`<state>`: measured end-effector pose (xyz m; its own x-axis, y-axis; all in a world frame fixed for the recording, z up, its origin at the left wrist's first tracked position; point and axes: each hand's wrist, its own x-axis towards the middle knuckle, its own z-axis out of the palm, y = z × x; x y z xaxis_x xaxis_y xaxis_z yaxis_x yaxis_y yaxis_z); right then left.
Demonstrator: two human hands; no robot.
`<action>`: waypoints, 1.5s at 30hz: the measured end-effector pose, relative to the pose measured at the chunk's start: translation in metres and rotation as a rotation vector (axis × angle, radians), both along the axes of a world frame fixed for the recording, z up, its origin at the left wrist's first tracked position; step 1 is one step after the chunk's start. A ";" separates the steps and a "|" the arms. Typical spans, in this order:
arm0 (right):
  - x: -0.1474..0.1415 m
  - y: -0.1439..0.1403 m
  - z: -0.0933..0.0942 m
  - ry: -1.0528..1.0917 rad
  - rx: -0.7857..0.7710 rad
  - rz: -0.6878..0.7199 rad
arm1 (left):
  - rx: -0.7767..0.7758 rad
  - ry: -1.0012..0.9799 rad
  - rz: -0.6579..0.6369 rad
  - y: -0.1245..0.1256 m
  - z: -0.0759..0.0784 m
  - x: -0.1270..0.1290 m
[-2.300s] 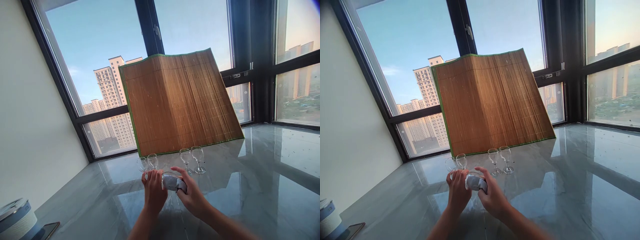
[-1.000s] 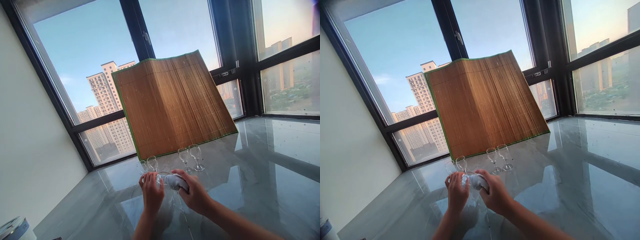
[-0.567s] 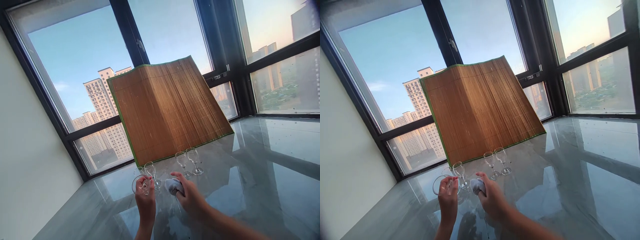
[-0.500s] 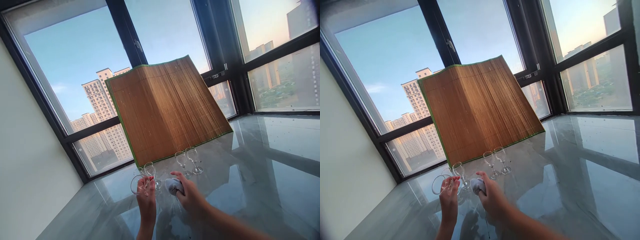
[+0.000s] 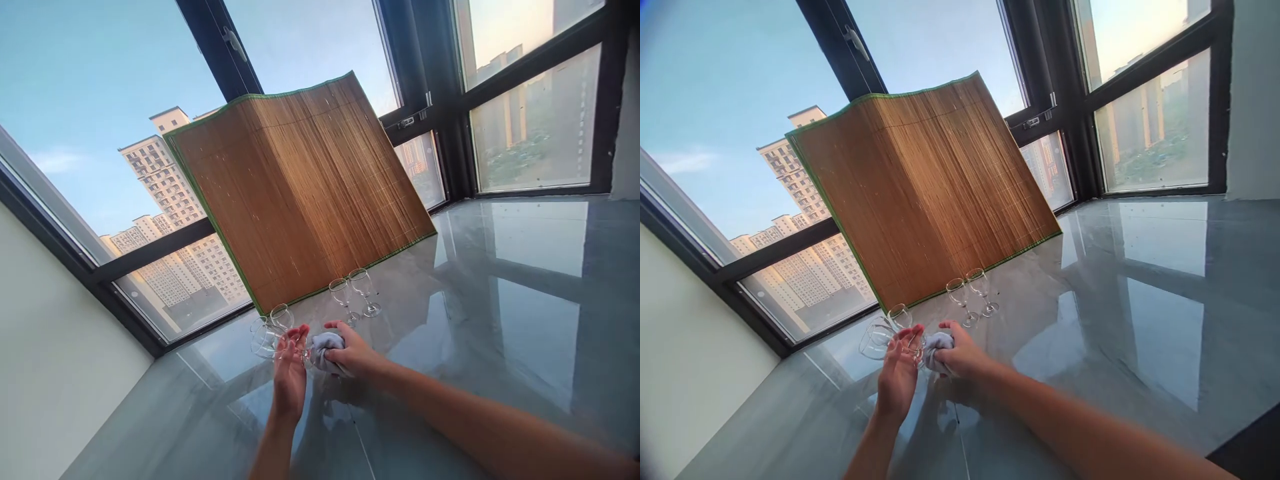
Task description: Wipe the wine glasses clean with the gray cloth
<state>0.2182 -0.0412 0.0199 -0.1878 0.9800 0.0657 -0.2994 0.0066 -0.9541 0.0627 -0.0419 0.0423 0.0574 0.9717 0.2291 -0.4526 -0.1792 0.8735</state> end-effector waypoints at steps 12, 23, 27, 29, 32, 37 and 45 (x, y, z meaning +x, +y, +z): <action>-0.001 0.003 -0.008 -0.010 -0.107 0.114 | -0.087 0.031 0.065 -0.005 -0.006 0.013; 0.014 -0.005 0.019 0.163 -0.092 -0.118 | -0.073 0.131 0.164 0.001 -0.009 0.009; 0.017 -0.004 0.020 0.177 -0.072 -0.154 | -0.050 0.252 0.161 0.003 -0.018 0.013; 0.015 -0.005 0.019 0.166 -0.071 -0.086 | -0.058 0.171 0.035 0.002 -0.022 0.018; 0.014 -0.007 0.017 0.135 -0.092 0.036 | -0.139 0.015 -0.106 -0.004 -0.022 0.025; 0.016 -0.010 0.019 0.088 -0.092 0.165 | -0.203 -0.044 -0.159 -0.008 -0.020 0.023; 0.015 -0.004 0.008 0.128 -0.145 0.205 | -0.175 -0.070 -0.257 -0.009 -0.033 0.021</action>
<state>0.2336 -0.0455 0.0283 -0.3820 0.9234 -0.0368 -0.3982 -0.2004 -0.8951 0.0836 -0.0512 0.0097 0.2957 0.9525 0.0722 -0.5240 0.0985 0.8460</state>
